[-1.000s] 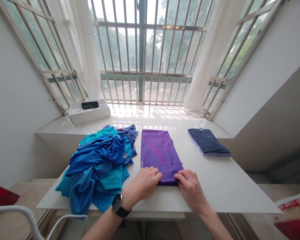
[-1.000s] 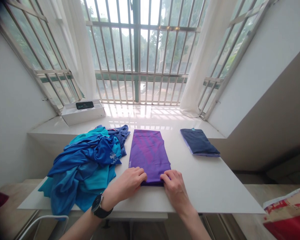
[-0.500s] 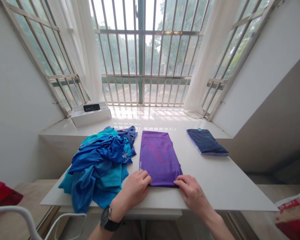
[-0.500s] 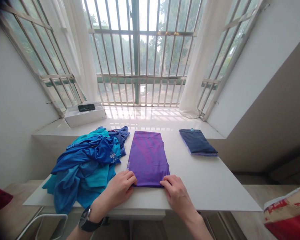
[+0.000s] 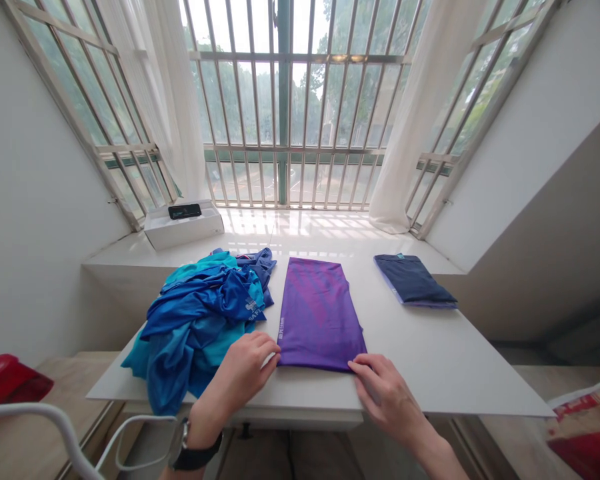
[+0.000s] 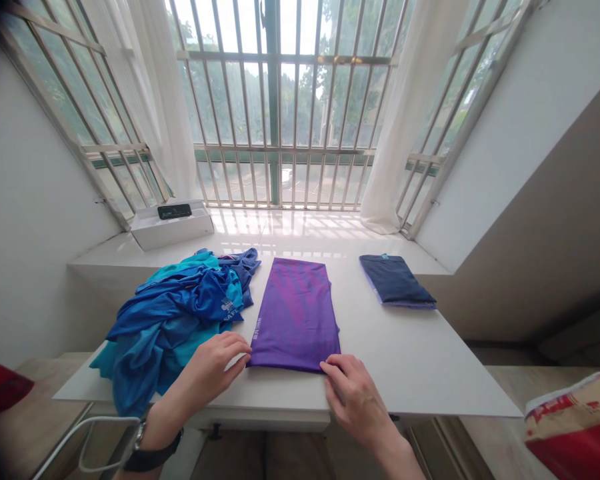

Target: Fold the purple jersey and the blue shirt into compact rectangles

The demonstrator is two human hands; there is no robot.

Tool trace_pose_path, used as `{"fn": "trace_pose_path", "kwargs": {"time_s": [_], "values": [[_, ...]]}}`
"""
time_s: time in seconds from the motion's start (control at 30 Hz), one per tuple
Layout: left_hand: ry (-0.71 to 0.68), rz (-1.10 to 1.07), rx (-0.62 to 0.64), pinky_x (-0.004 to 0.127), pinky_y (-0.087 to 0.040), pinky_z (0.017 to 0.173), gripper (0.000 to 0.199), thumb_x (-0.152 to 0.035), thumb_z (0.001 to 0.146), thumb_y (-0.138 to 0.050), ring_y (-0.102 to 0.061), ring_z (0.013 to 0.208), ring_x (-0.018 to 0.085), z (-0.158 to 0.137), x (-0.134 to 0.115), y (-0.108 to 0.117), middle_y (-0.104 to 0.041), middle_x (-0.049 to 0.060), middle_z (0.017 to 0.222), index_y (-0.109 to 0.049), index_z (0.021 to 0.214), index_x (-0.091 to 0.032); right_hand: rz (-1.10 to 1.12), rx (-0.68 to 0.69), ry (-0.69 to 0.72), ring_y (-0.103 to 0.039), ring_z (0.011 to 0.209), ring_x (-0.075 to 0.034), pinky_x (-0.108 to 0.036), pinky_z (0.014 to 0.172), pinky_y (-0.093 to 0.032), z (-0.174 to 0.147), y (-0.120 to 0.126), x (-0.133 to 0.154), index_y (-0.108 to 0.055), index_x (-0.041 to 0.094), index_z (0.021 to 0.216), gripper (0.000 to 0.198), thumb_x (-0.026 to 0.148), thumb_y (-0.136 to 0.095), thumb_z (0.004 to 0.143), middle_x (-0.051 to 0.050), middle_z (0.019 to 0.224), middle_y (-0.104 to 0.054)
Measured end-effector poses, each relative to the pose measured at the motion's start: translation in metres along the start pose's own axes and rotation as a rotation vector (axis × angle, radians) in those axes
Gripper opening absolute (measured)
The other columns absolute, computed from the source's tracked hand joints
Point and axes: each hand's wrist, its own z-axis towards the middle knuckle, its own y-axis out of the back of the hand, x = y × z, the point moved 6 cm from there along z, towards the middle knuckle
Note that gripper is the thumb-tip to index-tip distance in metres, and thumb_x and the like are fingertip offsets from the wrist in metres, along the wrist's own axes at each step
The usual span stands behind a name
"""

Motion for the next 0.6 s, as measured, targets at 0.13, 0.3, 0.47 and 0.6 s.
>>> {"fn": "trace_pose_path", "kwargs": {"time_s": [0.13, 0.3, 0.47, 0.6], "values": [[-0.135, 0.011, 0.008, 0.043, -0.044, 0.11, 0.045, -0.03, 0.093, -0.062, -0.049, 0.134, 0.027, 0.015, -0.016, -0.025, -0.055, 0.009, 0.144, -0.054, 0.137, -0.024, 0.014, -0.07, 0.003, -0.061, 0.106, -0.023, -0.041, 0.09, -0.054, 0.006, 0.004, 0.006, -0.064, 0.023, 0.119, 0.031, 0.014, -0.054, 0.091, -0.01, 0.114, -0.064], [-0.171, 0.156, 0.067, 0.054, -0.033, 0.116, 0.063, -0.045, 0.097, -0.053, -0.03, 0.147, 0.033, 0.019, -0.015, -0.072, -0.032, 0.011, 0.161, -0.033, 0.154, -0.026, 0.008, -0.055, 0.03, -0.058, 0.119, -0.024, -0.043, 0.1, -0.052, 0.033, -0.003, 0.025, -0.063, 0.023, 0.121, 0.03, 0.016, -0.052, 0.094, -0.01, 0.125, -0.063], [-0.185, 0.201, 0.08, 0.049, -0.029, 0.119, 0.065, -0.05, 0.101, -0.043, -0.026, 0.149, 0.03, 0.015, -0.011, -0.077, -0.028, 0.011, 0.162, -0.027, 0.157, -0.022, -0.081, 0.151, 0.081, -0.044, 0.139, -0.027, -0.046, 0.112, -0.044, 0.042, -0.035, 0.035, -0.046, 0.021, 0.147, 0.051, 0.031, -0.052, 0.097, -0.011, 0.151, -0.049], [-0.186, 0.177, 0.098, 0.049, -0.029, 0.119, 0.07, -0.053, 0.099, -0.046, -0.026, 0.149, 0.031, 0.008, -0.016, -0.068, -0.027, 0.012, 0.162, -0.025, 0.158, -0.021, -0.135, 0.24, 0.079, -0.039, 0.144, -0.027, -0.047, 0.116, -0.039, 0.028, -0.045, 0.037, -0.03, 0.023, 0.156, 0.063, 0.04, -0.049, 0.099, -0.01, 0.159, -0.037]]}}
